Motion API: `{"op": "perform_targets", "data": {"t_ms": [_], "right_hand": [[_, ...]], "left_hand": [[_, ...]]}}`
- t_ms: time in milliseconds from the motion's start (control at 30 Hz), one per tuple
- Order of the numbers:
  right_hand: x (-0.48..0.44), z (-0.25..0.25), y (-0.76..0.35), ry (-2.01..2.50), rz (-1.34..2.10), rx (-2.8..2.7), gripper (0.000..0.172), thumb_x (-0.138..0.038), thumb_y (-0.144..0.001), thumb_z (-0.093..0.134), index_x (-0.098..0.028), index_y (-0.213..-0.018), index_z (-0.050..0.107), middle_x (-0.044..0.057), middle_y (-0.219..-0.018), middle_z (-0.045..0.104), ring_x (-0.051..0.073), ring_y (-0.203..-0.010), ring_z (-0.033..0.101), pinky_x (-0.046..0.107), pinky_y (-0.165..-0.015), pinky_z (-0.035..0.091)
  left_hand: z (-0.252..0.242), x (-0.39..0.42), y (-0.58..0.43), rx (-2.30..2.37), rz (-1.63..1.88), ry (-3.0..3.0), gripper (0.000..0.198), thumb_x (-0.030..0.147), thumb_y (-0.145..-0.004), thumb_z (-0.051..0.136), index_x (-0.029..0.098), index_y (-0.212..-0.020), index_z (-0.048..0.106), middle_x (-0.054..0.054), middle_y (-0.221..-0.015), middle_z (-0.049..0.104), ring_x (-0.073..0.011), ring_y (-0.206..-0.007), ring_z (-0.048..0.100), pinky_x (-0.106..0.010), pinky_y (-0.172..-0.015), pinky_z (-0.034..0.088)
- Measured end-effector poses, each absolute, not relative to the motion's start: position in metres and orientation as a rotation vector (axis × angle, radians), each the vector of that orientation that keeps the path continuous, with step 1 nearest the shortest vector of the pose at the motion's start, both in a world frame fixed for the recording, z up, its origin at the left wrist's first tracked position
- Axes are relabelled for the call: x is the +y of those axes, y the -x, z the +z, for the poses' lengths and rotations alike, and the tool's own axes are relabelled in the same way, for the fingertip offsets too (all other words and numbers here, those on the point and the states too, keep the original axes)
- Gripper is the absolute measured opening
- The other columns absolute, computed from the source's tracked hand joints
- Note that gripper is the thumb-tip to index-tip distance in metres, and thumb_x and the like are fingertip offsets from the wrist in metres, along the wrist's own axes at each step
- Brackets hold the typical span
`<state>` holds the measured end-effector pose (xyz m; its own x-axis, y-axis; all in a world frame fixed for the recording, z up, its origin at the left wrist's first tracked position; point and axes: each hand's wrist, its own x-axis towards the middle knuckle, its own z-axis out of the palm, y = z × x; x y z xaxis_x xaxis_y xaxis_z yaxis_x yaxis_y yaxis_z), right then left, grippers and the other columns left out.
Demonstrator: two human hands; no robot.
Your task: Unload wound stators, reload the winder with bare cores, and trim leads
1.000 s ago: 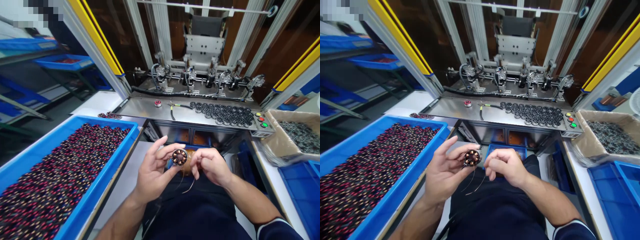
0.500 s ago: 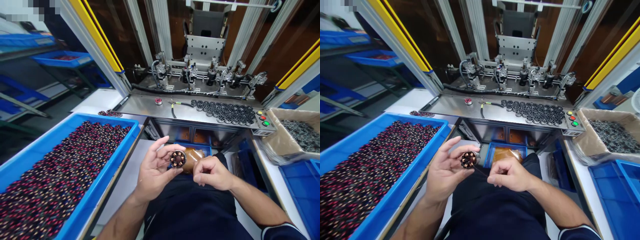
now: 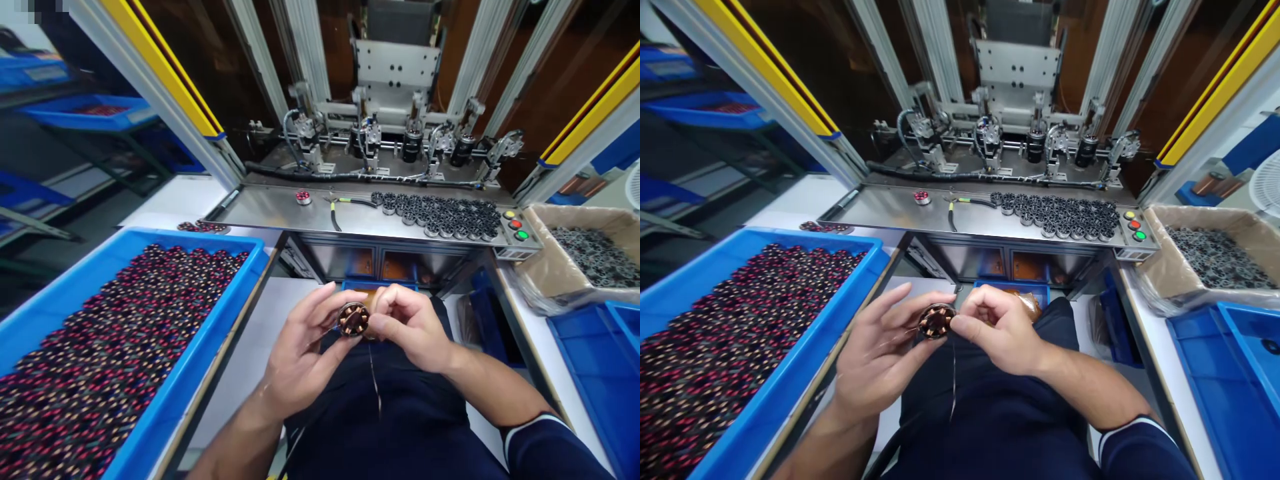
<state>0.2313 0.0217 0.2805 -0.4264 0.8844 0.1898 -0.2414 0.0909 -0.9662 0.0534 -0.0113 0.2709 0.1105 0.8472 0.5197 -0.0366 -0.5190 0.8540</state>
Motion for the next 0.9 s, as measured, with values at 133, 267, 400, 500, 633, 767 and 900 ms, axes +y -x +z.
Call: {"op": "perform_targets", "data": {"t_ms": [133, 267, 400, 500, 633, 767, 900], "right_hand": [[0.016, 0.271, -0.229, 0.680, 1.445, -1.310, 0.031, -0.041, -0.090, 0.068, -0.020, -0.075, 0.052, -0.003, -0.064, 0.054, 0.010, -0.055, 0.049, 0.025, -0.054, 0.041], [0.013, 0.268, -0.229, 0.682, 1.375, -1.288, 0.030, -0.043, -0.091, 0.067, -0.021, -0.076, 0.052, -0.003, -0.064, 0.053, 0.010, -0.056, 0.048, 0.025, -0.054, 0.041], [0.011, 0.265, -0.230, 0.709, 1.284, -1.312, 0.027, -0.039, -0.091, 0.067, -0.020, -0.078, 0.053, -0.002, -0.068, 0.053, 0.011, -0.060, 0.048, 0.026, -0.057, 0.041], [0.011, 0.262, -0.229, 0.719, 1.242, -1.312, 0.023, -0.036, -0.092, 0.066, -0.020, -0.079, 0.055, -0.001, -0.070, 0.055, 0.012, -0.062, 0.050, 0.027, -0.058, 0.041], [0.011, 0.261, -0.226, 0.680, 1.262, -1.267, 0.021, -0.034, -0.094, 0.064, -0.021, -0.080, 0.054, -0.001, -0.073, 0.059, 0.012, -0.063, 0.054, 0.027, -0.058, 0.043], [0.011, 0.260, -0.226, 0.684, 1.178, -1.298, 0.019, -0.031, -0.094, 0.063, -0.021, -0.080, 0.055, -0.001, -0.073, 0.057, 0.013, -0.065, 0.054, 0.028, -0.061, 0.044], [0.008, 0.254, -0.227, 0.691, 1.088, -1.378, 0.017, -0.027, -0.094, 0.063, -0.021, -0.081, 0.054, 0.000, -0.075, 0.056, 0.013, -0.069, 0.053, 0.029, -0.065, 0.044]], "left_hand": [[0.274, -0.010, -0.054, 0.793, 1.445, -1.427, 0.050, 0.004, -0.085, 0.070, 0.027, -0.129, 0.061, -0.009, -0.121, 0.075, -0.0182, -0.106, 0.074, -0.023, -0.085, 0.062], [0.272, -0.007, -0.055, 0.779, 1.376, -1.309, 0.036, 0.010, -0.083, 0.075, 0.022, -0.116, 0.071, -0.011, -0.120, 0.075, -0.0178, -0.100, 0.075, -0.022, -0.087, 0.061], [0.267, 0.000, -0.060, 0.732, 1.373, -1.146, 0.036, 0.021, -0.078, 0.082, 0.020, -0.113, 0.074, -0.015, -0.119, 0.075, -0.0206, -0.096, 0.076, -0.026, -0.083, 0.063], [0.264, 0.003, -0.064, 0.738, 1.329, -0.986, 0.039, 0.027, -0.076, 0.085, 0.020, -0.112, 0.074, -0.015, -0.112, 0.077, -0.0211, -0.091, 0.077, -0.027, -0.077, 0.065], [0.260, 0.003, -0.065, 0.717, 1.254, -0.859, 0.046, 0.031, -0.074, 0.086, 0.022, -0.116, 0.070, -0.014, -0.115, 0.076, -0.0186, -0.077, 0.077, -0.027, -0.068, 0.065], [0.260, 0.003, -0.062, 0.737, 1.228, -0.869, 0.045, 0.031, -0.073, 0.086, 0.018, -0.114, 0.071, -0.018, -0.124, 0.072, -0.0213, -0.082, 0.077, -0.030, -0.071, 0.065], [0.261, 0.003, -0.066, 0.724, 1.339, -0.909, 0.056, 0.036, -0.066, 0.090, 0.017, -0.116, 0.072, -0.019, -0.121, 0.073, -0.0189, -0.078, 0.074, -0.027, -0.069, 0.064]]}}
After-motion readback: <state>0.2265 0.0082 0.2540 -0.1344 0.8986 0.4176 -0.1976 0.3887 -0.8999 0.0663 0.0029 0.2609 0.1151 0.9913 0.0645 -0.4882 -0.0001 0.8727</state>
